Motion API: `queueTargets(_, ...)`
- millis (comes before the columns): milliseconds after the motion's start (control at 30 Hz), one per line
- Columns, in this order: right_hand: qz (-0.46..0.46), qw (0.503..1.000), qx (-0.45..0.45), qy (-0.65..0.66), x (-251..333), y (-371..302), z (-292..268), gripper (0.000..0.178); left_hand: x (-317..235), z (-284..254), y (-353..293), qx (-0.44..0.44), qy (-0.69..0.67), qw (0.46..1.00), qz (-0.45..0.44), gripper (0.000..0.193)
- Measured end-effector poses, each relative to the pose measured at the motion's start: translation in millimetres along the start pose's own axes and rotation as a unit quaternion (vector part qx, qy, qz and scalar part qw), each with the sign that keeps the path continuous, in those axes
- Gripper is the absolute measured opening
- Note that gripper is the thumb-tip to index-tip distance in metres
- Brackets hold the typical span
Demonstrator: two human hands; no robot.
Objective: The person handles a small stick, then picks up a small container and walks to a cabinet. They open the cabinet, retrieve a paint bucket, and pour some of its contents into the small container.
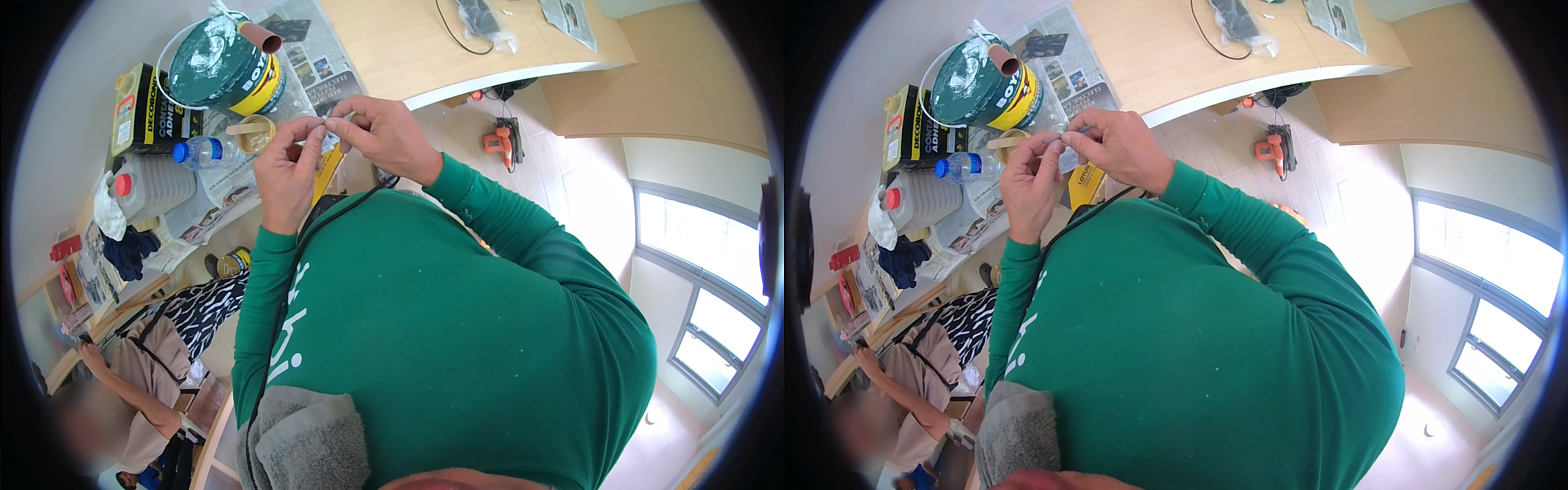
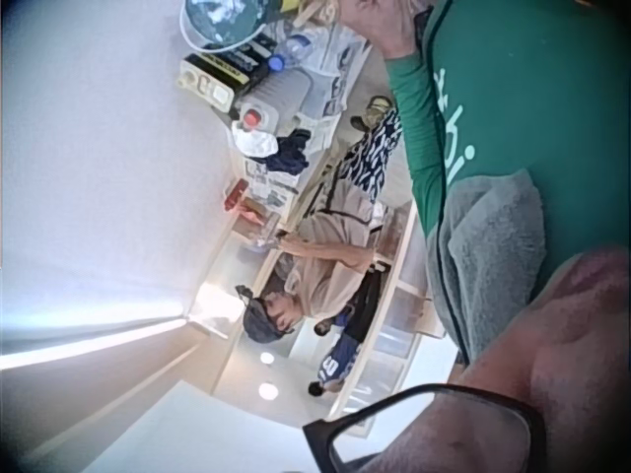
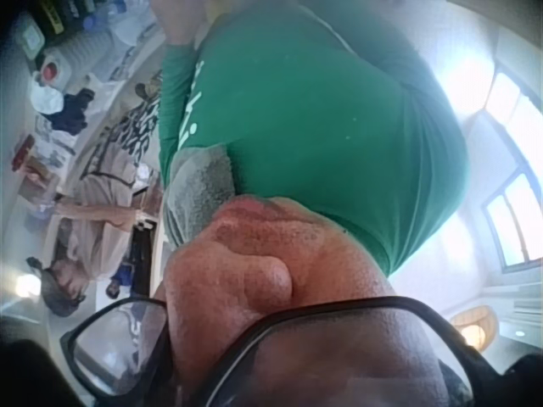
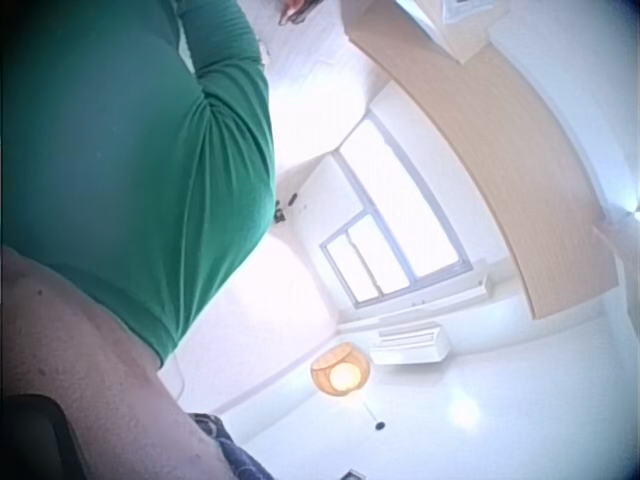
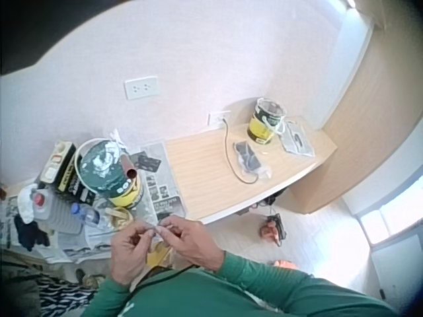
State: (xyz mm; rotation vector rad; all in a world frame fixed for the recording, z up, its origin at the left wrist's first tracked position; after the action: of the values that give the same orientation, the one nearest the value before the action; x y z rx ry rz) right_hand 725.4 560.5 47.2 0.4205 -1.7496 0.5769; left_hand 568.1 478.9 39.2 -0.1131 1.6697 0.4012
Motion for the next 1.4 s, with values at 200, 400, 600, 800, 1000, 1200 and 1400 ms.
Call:
queueTargets(200, 0.001, 1.0, 0.018, 0.019, -8, 1, 2, 0.025, -2, -3, 1, -0.008, 0.023, 1.0, -0.014, 0.017)
queueTargets(400, 0.033, 0.984, 0.112, 0.138, -32, 9, 8, 0.045, -6, -3, 3, 0.008, 0.008, 0.999, -0.049, 0.016)
queueTargets(600, 0.104, 0.975, 0.156, 0.12, -45, 37, 6, 0.063, -1, 6, -10, 0.158, 0.091, 0.981, -0.071, 0.015)
queueTargets(800, 0.114, 0.932, 0.171, 0.299, -20, 50, 1, 0.064, 2, 3, -11, 0.169, 0.14, 0.971, -0.093, 0.017)
queueTargets(1000, -0.01, 0.954, 0.15, 0.26, 22, 19, -3, 0.055, 30, -18, -4, 0.109, 0.098, 0.979, -0.139, 0.016)
queueTargets(1200, -0.123, 0.981, 0.08, 0.127, 10, -24, -5, 0.043, 30, -41, 8, 0.034, -0.027, 0.993, -0.109, 0.013)
queueTargets(1400, -0.126, 0.986, -0.008, -0.109, -3, -27, 1, 0.041, 19, -41, -1, 0.037, -0.014, 0.992, -0.121, 0.015)
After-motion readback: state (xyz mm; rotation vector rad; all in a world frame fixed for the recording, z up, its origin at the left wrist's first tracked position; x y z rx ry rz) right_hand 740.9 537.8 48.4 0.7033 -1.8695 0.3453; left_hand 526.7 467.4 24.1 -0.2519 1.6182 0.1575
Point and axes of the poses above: each hand's wrist, its own y-axis towards the middle knuckle, its own z-axis out of the palm, x = y × z, the point moved 5 cm from there along y, towards the middle knuckle, and after that the axes turned 9 degrees about z, right-handed, at the moved point
